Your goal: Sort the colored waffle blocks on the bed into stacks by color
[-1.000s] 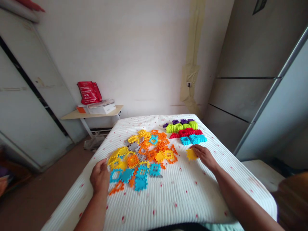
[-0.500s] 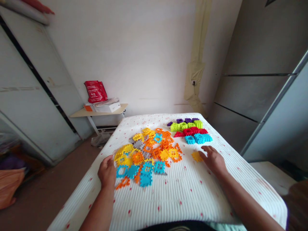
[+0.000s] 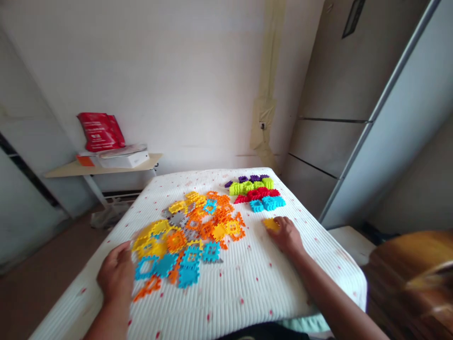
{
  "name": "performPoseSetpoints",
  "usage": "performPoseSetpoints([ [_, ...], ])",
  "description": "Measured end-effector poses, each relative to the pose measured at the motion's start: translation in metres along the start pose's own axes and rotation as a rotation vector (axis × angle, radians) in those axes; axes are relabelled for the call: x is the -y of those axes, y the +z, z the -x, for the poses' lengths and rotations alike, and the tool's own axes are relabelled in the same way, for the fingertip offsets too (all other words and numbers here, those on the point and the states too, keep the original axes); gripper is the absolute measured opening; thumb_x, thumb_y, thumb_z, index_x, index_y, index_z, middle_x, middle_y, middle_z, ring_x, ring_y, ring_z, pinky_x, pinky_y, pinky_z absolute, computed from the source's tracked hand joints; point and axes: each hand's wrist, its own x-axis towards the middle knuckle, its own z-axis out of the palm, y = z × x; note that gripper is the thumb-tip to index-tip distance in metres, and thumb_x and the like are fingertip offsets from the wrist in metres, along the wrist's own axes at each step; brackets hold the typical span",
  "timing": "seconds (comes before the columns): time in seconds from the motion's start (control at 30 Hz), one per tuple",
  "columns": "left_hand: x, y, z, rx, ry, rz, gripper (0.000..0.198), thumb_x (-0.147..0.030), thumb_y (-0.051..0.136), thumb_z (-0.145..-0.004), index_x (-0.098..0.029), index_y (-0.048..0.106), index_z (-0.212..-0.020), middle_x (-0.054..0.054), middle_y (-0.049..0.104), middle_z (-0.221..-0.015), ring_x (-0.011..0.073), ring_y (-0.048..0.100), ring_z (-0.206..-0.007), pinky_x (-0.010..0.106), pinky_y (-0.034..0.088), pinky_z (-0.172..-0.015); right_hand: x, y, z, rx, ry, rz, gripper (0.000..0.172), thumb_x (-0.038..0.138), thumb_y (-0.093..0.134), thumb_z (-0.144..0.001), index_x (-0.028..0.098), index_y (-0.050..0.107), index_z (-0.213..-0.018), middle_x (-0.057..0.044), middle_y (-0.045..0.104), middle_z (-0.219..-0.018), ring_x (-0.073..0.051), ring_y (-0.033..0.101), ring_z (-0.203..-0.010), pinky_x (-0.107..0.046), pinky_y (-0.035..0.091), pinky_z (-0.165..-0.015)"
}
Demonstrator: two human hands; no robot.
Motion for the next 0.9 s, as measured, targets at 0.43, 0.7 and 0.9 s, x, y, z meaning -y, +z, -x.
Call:
performPoseSetpoints([
  [0.43, -0.012, -0.004, -0.001, 0.067, -0.073, -0.143, 0.030, -0.039, 0.044, -0.071, -0.028, 0.064, -0.091, 0.001, 0.068, -0.097, 0.0265, 0.060, -0.093, 0.043, 0.044, -0.093, -0.042, -0.011, -0.036, 0.026, 0.340, 0.146, 0.037, 0.035, 0.053, -0.075, 0.019, 0.057, -0.108, -0.011, 0.057, -0.109, -0.027, 0.047, -0.105, -0.037, 0.036, -0.079],
  [0.7, -0.010, -0.007, -0.003, 0.100, -0.085, -0.144, 0.041, -0.037, 0.044, -0.071, -0.022, 0.065, -0.102, 0.007, 0.066, -0.104, 0.0288, 0.058, -0.097, 0.045, 0.043, -0.092, -0.040, -0.010, -0.046, 0.082, 0.323, 0.199, 0.035, 0.037, 0.049, -0.078, 0.020, 0.057, -0.107, -0.010, 0.056, -0.109, -0.026, 0.045, -0.106, -0.038, 0.034, -0.081],
  [0.9, -0.009, -0.003, -0.002, 0.061, -0.041, -0.054, 0.035, -0.031, 0.046, -0.069, -0.020, 0.066, -0.095, 0.006, 0.067, -0.097, 0.0262, 0.059, -0.094, 0.041, 0.043, -0.091, -0.041, -0.008, -0.047, 0.091, 0.286, 0.231, 0.036, 0.041, 0.049, -0.077, 0.019, 0.058, -0.104, -0.011, 0.057, -0.106, -0.028, 0.047, -0.103, -0.040, 0.036, -0.078],
])
